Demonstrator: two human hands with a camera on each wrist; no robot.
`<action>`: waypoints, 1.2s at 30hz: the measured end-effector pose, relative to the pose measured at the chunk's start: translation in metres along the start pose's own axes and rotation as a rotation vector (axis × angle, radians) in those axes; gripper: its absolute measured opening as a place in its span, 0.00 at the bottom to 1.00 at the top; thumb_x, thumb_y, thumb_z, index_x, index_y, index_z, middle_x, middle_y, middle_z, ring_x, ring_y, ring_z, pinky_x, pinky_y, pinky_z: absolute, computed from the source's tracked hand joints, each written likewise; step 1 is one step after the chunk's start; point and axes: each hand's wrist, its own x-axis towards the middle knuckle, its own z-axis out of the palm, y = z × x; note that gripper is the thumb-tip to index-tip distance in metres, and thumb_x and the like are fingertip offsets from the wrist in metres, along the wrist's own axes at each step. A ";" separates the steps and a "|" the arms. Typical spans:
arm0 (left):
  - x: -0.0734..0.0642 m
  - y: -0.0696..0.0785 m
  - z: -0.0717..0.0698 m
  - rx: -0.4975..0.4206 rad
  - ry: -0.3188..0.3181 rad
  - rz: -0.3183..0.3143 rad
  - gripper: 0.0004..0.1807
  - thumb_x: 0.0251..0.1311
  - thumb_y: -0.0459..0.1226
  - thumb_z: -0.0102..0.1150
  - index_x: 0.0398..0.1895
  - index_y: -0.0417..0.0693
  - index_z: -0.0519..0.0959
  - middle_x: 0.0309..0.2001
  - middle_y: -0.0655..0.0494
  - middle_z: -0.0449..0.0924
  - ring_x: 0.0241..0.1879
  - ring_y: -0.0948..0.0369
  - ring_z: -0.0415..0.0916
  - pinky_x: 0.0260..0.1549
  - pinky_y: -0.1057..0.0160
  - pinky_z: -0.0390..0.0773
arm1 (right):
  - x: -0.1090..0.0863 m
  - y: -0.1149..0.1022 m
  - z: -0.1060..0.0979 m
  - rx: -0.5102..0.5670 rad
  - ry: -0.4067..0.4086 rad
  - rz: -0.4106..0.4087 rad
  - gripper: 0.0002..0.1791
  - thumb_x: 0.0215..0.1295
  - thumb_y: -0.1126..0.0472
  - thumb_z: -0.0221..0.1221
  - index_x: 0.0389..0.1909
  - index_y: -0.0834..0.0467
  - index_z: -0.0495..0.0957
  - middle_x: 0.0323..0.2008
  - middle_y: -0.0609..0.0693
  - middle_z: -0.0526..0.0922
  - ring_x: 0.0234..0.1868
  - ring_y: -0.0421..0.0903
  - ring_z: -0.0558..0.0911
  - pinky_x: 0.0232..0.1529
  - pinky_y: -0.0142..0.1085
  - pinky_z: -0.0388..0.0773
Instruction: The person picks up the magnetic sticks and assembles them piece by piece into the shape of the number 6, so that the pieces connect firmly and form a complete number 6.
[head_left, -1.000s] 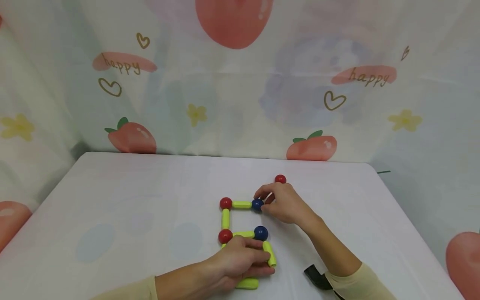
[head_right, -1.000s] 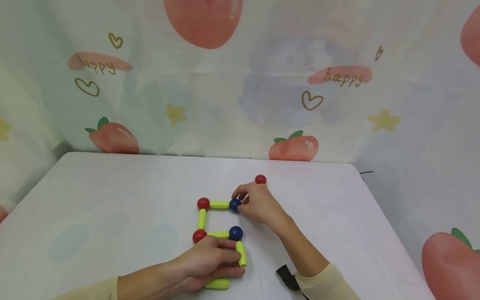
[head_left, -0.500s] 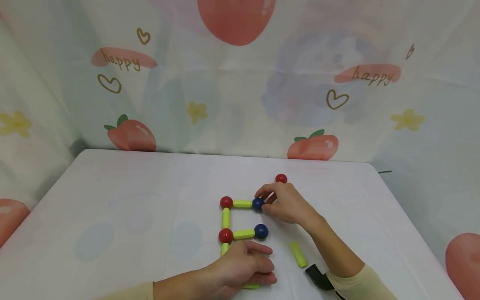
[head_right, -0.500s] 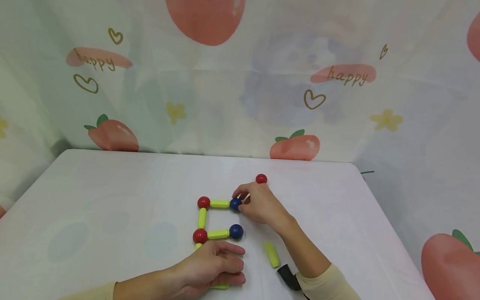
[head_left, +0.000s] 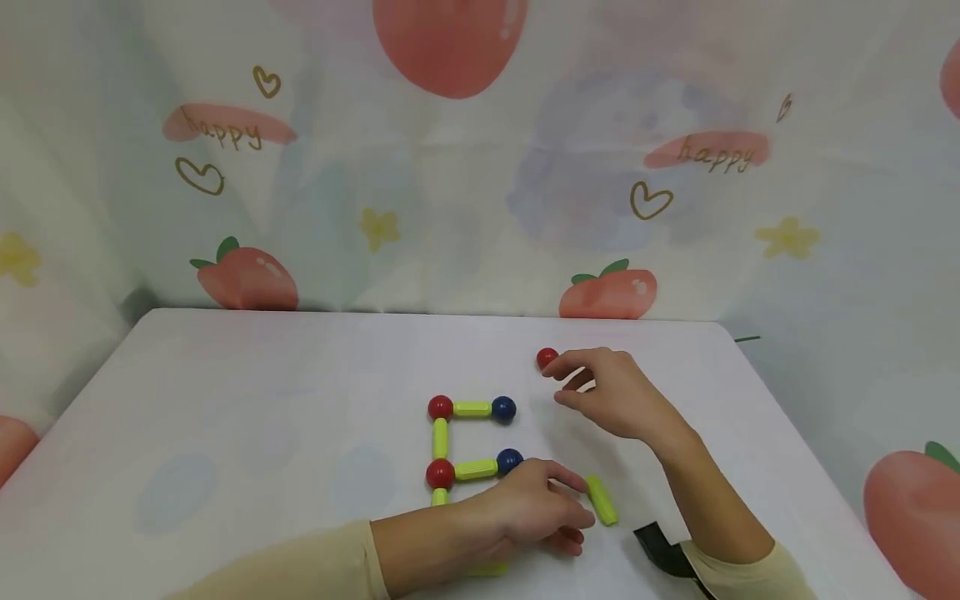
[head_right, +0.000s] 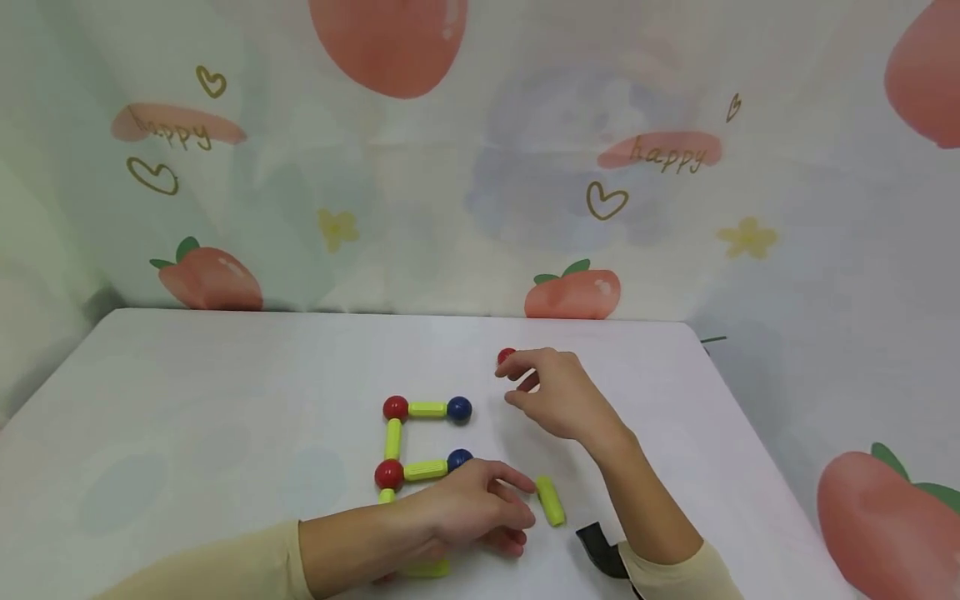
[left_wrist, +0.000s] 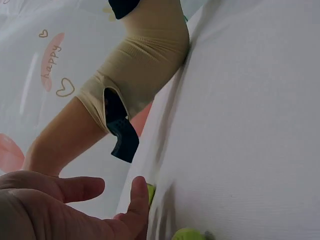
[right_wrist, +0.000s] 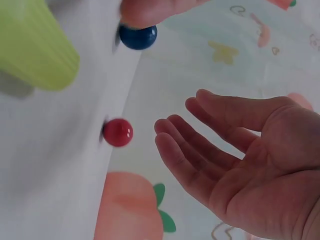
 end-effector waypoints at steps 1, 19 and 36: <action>0.004 0.002 0.002 0.012 0.006 -0.001 0.13 0.67 0.34 0.68 0.52 0.49 0.79 0.34 0.52 0.85 0.23 0.64 0.79 0.37 0.67 0.86 | -0.003 0.002 -0.003 -0.006 0.009 0.005 0.13 0.66 0.65 0.66 0.51 0.55 0.87 0.49 0.53 0.89 0.45 0.48 0.88 0.44 0.42 0.85; 0.041 0.026 0.026 0.549 0.131 0.068 0.20 0.62 0.44 0.74 0.43 0.47 0.71 0.27 0.50 0.78 0.13 0.58 0.75 0.16 0.68 0.77 | -0.023 0.016 -0.021 -0.020 0.050 0.016 0.12 0.66 0.64 0.66 0.49 0.52 0.87 0.47 0.50 0.89 0.44 0.47 0.89 0.45 0.43 0.85; 0.041 0.009 0.022 0.425 0.131 0.114 0.12 0.57 0.35 0.74 0.38 0.47 0.78 0.29 0.52 0.80 0.17 0.60 0.82 0.22 0.69 0.81 | -0.018 0.016 -0.014 -0.021 0.028 0.033 0.12 0.66 0.63 0.67 0.49 0.55 0.87 0.48 0.54 0.89 0.45 0.49 0.88 0.42 0.41 0.85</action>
